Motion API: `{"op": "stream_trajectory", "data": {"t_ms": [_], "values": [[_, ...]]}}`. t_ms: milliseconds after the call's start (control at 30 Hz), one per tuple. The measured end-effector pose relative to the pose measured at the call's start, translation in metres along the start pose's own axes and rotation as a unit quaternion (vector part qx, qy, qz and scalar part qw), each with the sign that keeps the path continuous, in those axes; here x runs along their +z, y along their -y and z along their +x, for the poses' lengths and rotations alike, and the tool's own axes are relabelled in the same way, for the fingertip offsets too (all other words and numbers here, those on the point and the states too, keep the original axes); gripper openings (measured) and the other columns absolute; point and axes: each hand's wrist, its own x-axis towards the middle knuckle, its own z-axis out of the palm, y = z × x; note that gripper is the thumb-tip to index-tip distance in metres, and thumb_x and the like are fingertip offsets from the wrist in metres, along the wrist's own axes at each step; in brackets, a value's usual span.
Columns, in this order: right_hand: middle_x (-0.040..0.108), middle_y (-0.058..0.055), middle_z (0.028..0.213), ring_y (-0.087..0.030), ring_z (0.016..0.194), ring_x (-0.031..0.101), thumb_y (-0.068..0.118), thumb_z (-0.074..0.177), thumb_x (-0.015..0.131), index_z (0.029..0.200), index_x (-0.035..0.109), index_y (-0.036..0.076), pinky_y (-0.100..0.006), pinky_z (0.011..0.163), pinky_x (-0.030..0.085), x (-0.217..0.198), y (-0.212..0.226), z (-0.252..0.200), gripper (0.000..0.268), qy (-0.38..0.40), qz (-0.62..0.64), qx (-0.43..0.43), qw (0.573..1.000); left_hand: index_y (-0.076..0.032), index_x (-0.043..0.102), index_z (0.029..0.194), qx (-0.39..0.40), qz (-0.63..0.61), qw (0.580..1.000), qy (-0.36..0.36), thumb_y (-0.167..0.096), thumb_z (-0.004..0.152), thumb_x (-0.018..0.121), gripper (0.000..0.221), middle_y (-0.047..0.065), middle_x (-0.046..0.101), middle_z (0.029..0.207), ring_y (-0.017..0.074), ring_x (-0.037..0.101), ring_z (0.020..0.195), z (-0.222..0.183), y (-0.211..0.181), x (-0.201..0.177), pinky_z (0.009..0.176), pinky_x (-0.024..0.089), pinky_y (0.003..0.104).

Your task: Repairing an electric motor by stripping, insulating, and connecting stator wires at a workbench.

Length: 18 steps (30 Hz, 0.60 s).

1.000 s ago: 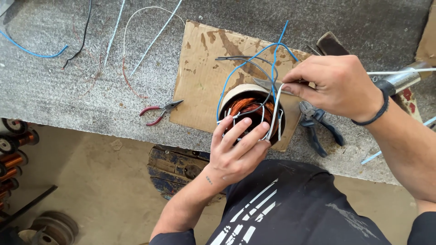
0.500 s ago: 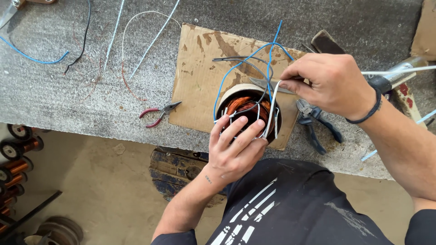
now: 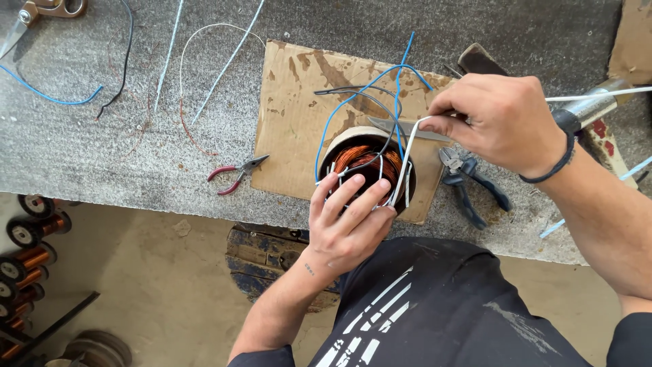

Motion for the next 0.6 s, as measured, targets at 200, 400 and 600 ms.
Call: {"op": "stream_trajectory", "data": {"t_ms": [200,400,600], "values": [[0.076,-0.007,0.100,-0.022,0.089,0.071,0.016,0.105,0.074,0.101,0.073,0.006,-0.033,0.074,0.052,-0.007,0.002,-0.002,0.011,-0.001,0.018,-0.047,0.999,-0.019,0.074,0.091,-0.002,-0.002,1.000,0.014,-0.022,0.103,0.068,0.013,0.002,0.066,0.131,0.0255,0.058,0.123,0.001,-0.003,-0.003,0.111,0.045,0.050],[0.074,-0.010,0.097,-0.025,0.079,0.068,0.017,0.103,0.073,0.098,0.074,0.006,-0.037,0.071,0.055,-0.054,0.029,-0.035,0.012,-0.038,-0.010,-0.089,0.995,-0.022,0.074,0.094,-0.025,-0.007,0.999,0.027,-0.030,0.099,0.070,0.011,0.004,0.065,0.131,0.0265,0.057,0.126,0.013,-0.031,-0.016,0.115,0.038,0.054],[0.073,-0.007,0.099,-0.026,0.079,0.070,0.018,0.101,0.066,0.099,0.070,0.007,-0.038,0.068,0.055,-0.075,0.061,-0.111,0.013,-0.006,-0.024,-0.141,0.990,-0.014,0.069,0.120,0.008,-0.101,0.992,0.069,-0.028,0.104,0.065,0.021,0.010,0.067,0.133,0.0318,0.067,0.122,0.050,-0.091,-0.006,0.112,0.050,0.049]]}}
